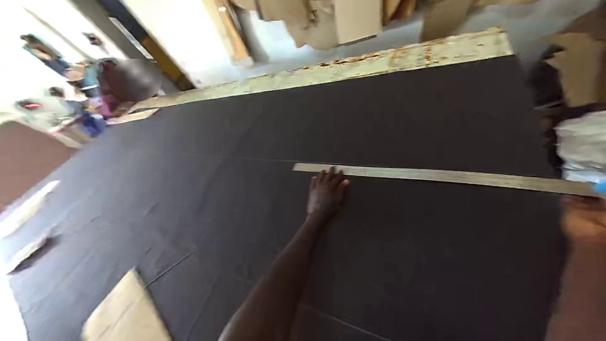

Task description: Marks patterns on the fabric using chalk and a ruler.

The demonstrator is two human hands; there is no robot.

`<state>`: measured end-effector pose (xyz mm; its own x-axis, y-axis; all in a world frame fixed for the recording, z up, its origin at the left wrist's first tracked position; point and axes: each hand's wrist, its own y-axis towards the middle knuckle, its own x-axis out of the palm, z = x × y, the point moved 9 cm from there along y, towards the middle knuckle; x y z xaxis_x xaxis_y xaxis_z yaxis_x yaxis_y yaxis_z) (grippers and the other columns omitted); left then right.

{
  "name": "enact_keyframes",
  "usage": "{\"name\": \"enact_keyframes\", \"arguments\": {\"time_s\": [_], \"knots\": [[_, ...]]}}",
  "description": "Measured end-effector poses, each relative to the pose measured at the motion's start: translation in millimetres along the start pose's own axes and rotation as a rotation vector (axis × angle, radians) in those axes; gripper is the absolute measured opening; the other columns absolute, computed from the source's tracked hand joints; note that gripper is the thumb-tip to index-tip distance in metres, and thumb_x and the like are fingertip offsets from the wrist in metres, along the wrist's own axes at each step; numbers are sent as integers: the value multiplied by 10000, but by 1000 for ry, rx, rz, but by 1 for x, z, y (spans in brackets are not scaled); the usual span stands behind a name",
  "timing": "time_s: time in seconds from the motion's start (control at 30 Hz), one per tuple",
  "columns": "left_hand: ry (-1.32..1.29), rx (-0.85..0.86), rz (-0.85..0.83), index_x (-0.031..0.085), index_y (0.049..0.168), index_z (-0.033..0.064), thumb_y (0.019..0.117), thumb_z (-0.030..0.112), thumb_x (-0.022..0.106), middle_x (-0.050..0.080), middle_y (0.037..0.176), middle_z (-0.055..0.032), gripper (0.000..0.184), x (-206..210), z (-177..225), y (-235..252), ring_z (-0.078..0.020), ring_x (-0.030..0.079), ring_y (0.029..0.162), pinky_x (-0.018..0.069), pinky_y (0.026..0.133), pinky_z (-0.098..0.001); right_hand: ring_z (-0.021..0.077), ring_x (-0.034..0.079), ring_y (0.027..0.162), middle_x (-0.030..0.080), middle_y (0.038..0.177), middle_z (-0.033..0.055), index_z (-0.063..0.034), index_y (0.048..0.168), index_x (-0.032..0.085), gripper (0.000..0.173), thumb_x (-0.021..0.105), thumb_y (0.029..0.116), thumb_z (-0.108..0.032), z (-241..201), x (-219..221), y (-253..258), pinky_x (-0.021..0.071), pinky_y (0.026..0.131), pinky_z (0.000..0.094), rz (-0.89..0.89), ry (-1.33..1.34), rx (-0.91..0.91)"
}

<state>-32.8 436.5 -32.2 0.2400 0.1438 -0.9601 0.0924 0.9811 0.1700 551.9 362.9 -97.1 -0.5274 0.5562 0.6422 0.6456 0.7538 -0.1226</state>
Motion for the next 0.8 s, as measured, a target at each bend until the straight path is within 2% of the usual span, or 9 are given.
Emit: {"name": "enact_keyframes", "arguments": {"time_s": [0.07,0.17,0.23,0.3,0.37,0.57,0.8], "knots": [[16,48,24,589,1450,329,1062,608,340,455,1604,31,539,-4,4,-5,-243,373,1509,257,1245,-566,126,663,977,643,1083,3,-162,1250,499,201,475,1051,-143,-8,14,-21,589,856,326,88,65,-13],[16,114,6,567,1474,288,1070,588,321,456,1603,4,559,0,7,-2,-288,374,1505,269,1218,-610,163,653,964,632,1110,58,-104,1291,500,245,492,1047,-121,-8,15,-18,586,838,353,142,119,-43],[1,136,19,557,1486,276,1067,597,294,454,1605,-13,590,5,2,0,-322,369,1506,261,1211,-637,174,647,879,623,1065,73,-93,1265,505,223,508,1044,-125,-7,8,-12,585,770,360,212,123,-18],[-11,149,37,561,1486,255,1058,611,263,471,1591,-36,632,8,-4,1,-341,378,1497,253,1207,-647,197,629,911,597,1105,97,-80,1296,499,251,509,1052,-136,-6,8,-14,571,802,374,276,133,48],[-22,133,40,561,1487,256,1045,635,237,470,1592,-36,667,9,-7,1,-330,371,1503,234,1213,-636,220,607,1022,551,1212,120,-69,1358,469,301,491,1067,-141,-6,10,-16,551,890,384,301,156,99],[-3,140,54,564,1487,243,1046,633,238,476,1588,-42,673,13,-10,4,-329,379,1499,239,1219,-620,222,631,983,588,1171,123,-73,1324,479,261,486,1070,-130,-5,9,-15,559,876,392,303,225,110],[1,144,54,559,1492,256,1047,630,236,473,1591,-32,664,15,-14,4,-312,379,1501,232,1227,-610,228,625,1032,580,1216,130,-73,1338,474,274,488,1069,-124,-4,9,-16,552,900,390,311,240,120]]}}
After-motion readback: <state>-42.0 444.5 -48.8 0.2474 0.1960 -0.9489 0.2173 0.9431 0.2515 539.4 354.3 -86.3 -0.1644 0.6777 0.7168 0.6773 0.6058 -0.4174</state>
